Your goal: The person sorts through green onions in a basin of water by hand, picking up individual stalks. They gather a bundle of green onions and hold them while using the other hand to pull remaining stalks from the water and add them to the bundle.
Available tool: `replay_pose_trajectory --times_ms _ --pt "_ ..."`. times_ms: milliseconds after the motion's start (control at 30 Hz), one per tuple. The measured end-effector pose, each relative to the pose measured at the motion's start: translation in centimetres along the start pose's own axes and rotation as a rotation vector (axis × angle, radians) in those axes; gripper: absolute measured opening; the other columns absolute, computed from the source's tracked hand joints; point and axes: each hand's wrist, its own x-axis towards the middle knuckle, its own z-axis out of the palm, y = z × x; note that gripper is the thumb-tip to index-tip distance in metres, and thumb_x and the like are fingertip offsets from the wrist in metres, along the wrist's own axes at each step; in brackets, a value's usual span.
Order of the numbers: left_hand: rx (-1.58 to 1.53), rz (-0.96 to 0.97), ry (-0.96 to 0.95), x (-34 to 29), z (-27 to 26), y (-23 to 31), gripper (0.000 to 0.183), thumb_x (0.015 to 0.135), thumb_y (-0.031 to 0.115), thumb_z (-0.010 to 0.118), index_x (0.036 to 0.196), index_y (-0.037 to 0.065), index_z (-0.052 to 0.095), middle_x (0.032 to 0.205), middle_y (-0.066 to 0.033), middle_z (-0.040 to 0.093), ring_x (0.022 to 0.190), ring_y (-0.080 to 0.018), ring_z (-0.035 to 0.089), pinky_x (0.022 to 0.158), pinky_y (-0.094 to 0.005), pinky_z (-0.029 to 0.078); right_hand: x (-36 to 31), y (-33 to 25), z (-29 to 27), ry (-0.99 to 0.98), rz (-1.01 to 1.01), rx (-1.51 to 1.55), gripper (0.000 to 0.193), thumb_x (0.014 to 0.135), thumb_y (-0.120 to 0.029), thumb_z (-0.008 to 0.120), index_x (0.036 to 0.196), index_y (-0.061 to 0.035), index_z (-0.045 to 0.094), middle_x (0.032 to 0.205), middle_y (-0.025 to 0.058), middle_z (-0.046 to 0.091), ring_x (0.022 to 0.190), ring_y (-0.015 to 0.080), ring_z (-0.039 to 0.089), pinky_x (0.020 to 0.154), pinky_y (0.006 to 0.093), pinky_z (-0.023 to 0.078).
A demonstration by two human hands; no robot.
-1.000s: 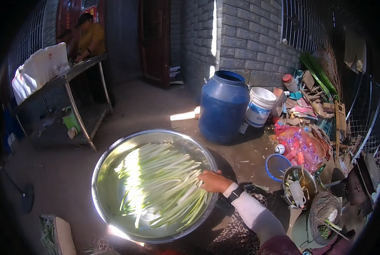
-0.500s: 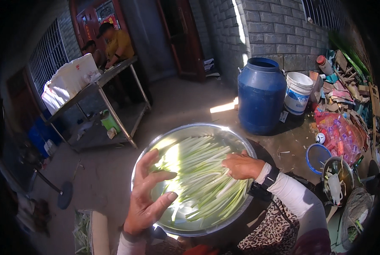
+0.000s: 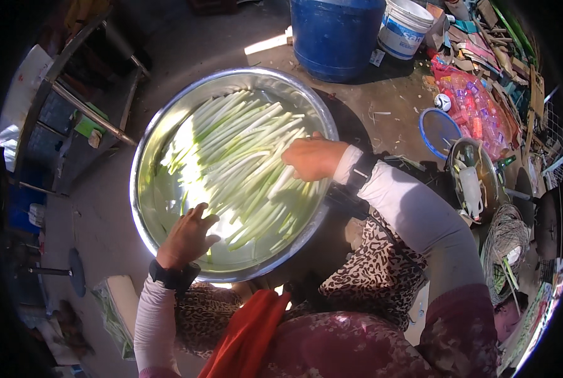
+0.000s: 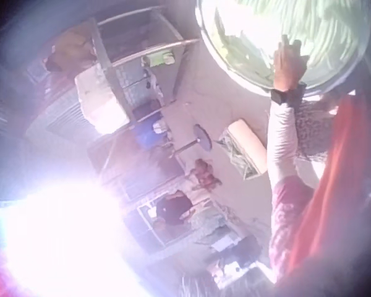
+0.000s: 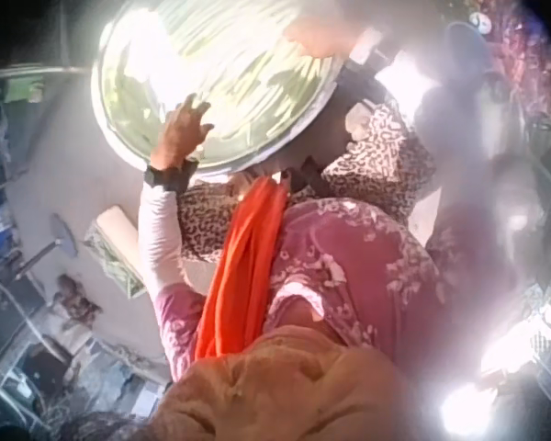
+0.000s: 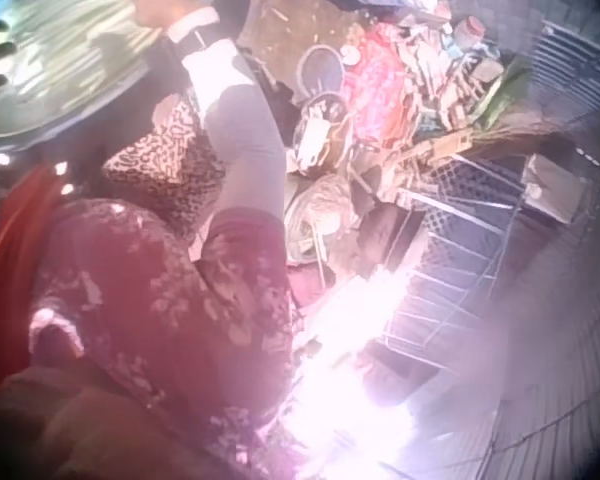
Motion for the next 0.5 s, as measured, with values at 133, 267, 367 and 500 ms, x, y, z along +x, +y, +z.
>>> replay_pose_trajectory --times_ms 133,267,367,500 --pt "-0.046 -0.011 0.063 0.12 0.0 -1.18 0.038 0.073 0.016 0.073 0.108 0.004 0.063 0.119 -0.022 0.054 0.103 -0.0358 0.058 0.088 -0.0415 0.047 0.05 -0.21 -0.29 -0.059 0.034 0.033 0.03 0.084 -0.02 0.062 0.107 -0.0025 0.056 0.107 0.0168 0.058 0.112 0.0341 0.051 0.095 0.0518 0.037" --pt "-0.061 0.015 0.066 -0.09 0.66 -1.11 0.039 0.073 0.014 0.073 0.109 0.002 0.062 0.11 -0.0197 0.059 0.093 -0.0335 0.061 0.083 -0.0412 0.048 0.02 -0.67 -0.16 -0.076 0.053 0.02 0.032 0.084 -0.019 0.063 0.11 -0.0018 0.056 0.109 0.0178 0.059 0.112 0.034 0.052 0.094 0.0496 0.038" --pt "-0.082 0.006 0.064 -0.27 0.26 -0.57 0.038 0.074 0.013 0.072 0.108 0.001 0.062 0.103 -0.0177 0.061 0.091 -0.0334 0.061 0.081 -0.0412 0.048 -0.14 -0.68 -0.06 -0.057 0.066 0.05 0.033 0.083 -0.018 0.063 0.111 -0.0017 0.057 0.111 0.0181 0.06 0.112 0.034 0.053 0.094 0.0486 0.038" --pt "-0.083 -0.016 0.06 -0.25 -0.02 -0.42 0.038 0.074 0.014 0.071 0.108 0.001 0.062 0.102 -0.0179 0.061 0.093 -0.0338 0.061 0.082 -0.0411 0.048 0.16 -0.12 0.16 -0.051 0.11 0.048 0.034 0.083 -0.019 0.063 0.111 -0.0016 0.057 0.111 0.0178 0.06 0.112 0.0342 0.053 0.094 0.0469 0.038"
